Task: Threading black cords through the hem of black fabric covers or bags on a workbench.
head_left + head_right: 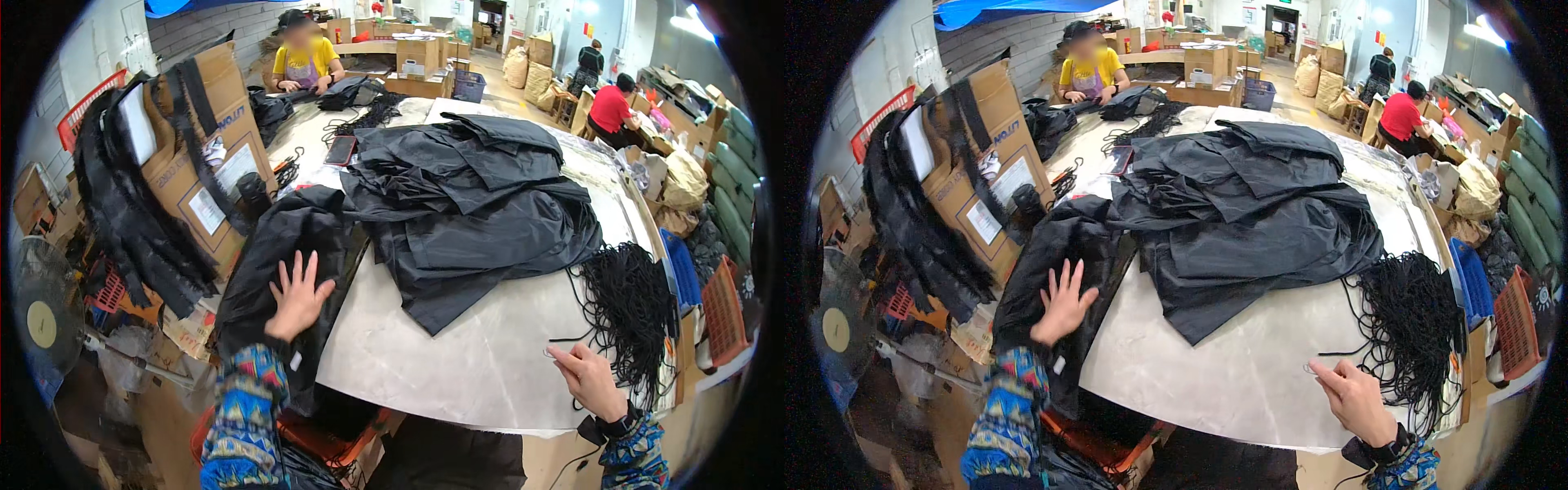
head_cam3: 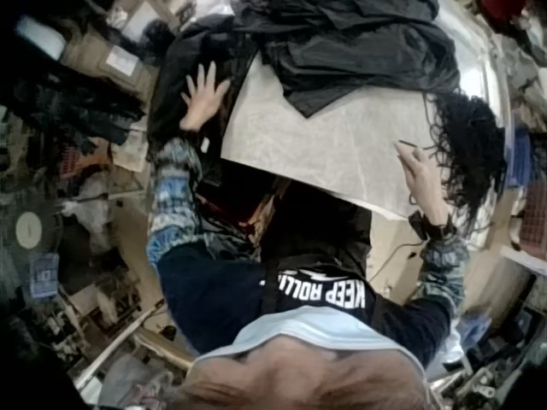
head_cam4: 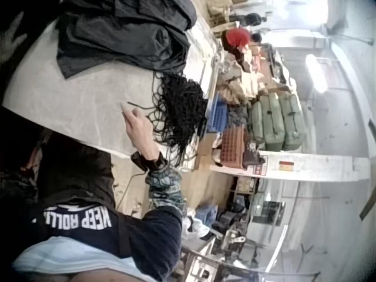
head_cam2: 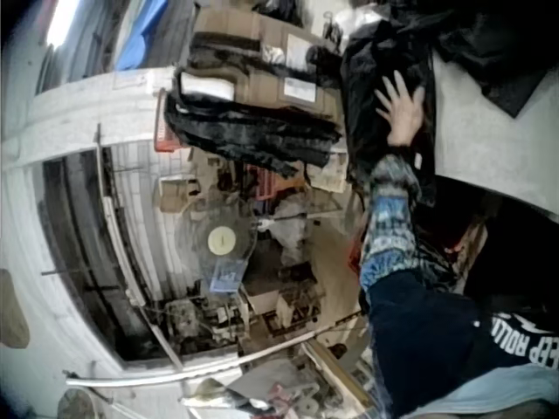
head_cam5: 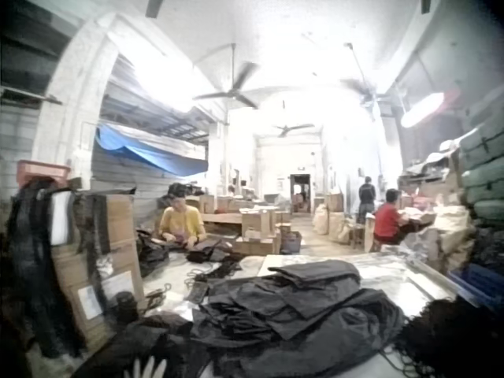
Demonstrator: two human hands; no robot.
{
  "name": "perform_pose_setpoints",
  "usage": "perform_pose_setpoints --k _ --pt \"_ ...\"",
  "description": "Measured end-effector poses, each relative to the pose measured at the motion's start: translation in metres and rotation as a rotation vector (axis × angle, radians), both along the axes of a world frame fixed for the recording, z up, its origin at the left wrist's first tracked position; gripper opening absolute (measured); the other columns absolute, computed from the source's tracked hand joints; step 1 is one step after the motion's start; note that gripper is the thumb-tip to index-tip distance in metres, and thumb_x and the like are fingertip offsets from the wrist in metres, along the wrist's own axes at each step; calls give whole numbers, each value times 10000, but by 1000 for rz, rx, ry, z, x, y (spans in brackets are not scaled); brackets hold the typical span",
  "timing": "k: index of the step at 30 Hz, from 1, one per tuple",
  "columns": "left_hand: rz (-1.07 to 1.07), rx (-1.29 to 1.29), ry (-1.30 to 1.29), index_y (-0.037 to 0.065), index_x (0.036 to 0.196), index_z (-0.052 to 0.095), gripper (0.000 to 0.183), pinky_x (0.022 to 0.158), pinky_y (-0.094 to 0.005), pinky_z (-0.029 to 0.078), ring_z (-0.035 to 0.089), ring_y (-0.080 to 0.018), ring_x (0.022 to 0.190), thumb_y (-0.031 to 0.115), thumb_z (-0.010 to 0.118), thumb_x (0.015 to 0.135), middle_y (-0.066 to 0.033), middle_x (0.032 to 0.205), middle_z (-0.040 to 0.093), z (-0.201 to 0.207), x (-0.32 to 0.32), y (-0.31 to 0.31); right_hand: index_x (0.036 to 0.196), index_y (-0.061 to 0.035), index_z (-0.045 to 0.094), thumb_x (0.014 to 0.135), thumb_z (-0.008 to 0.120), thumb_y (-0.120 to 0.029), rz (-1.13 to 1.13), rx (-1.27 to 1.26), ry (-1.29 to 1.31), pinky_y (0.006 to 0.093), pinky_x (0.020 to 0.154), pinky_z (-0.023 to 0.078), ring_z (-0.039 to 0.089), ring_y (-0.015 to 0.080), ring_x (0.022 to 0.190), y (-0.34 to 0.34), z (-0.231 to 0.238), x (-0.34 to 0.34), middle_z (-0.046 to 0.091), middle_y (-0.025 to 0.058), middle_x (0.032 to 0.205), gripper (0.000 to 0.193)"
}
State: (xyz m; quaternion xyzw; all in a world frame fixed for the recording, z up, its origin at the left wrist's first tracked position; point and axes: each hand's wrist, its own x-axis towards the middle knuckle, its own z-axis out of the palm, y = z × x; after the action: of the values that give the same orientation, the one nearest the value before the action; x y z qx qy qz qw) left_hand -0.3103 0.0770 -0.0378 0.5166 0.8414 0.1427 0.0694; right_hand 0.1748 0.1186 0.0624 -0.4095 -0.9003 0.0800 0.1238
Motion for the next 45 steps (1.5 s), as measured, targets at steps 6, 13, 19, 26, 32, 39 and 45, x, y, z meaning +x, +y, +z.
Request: perform_pose_setpoints --k 6,13,19,26,32,39,45 --pt "-28 -35 -158 185 1488 146 869 1077 -616 146 78 -470 1384 601 533 831 -201 1536 63 -29 -77 100 1094 -135 658 828 624 -76 -208 -24 -20 360 517 432 547 262 590 2 0 34 512 98 715 275" --pt "-342 233 -118 -31 1335 396 530 1028 -418 345 404 -397 1244 221 531 889 -246 1352 425 -89 -156 193 1104 -121 655 833 606 -79 -328 -1 -17 374 548 440 547 302 621 11 2 52 503 124 727 279" --pt "-627 119 -268 -7 1162 575 295 837 -363 449 599 -284 1007 172 486 945 -189 1069 640 -91 -165 177 1119 -116 638 872 589 -129 -409 54 -50 375 553 448 559 290 646 41 3 76 512 109 757 252" --pt "-356 124 -168 -43 1210 534 359 931 -343 418 572 -298 1107 167 530 919 -242 1172 594 -7 -98 109 1018 -63 637 883 574 -167 -452 63 19 396 604 459 576 299 706 39 9 113 527 112 773 182" --pt "-448 65 213 -32 957 621 198 732 -411 472 608 -367 840 131 577 854 -210 876 626 91 21 42 1043 -74 647 895 562 -164 -360 -64 -120 376 612 460 569 286 722 23 -7 130 529 103 789 193" --pt "-1014 372 -181 16 920 591 186 708 -393 449 555 -322 812 167 633 821 -141 844 571 27 312 88 1022 -52 646 883 562 -151 -217 -150 -136 377 669 471 574 274 821 46 -9 139 544 104 889 190" --pt "-1014 -1 -169 3 876 528 153 655 -366 472 595 -281 733 140 593 854 -123 782 583 10 369 91 964 -102 658 878 527 -156 -152 -164 -118 416 794 488 563 332 918 94 -44 183 537 142 1016 166"
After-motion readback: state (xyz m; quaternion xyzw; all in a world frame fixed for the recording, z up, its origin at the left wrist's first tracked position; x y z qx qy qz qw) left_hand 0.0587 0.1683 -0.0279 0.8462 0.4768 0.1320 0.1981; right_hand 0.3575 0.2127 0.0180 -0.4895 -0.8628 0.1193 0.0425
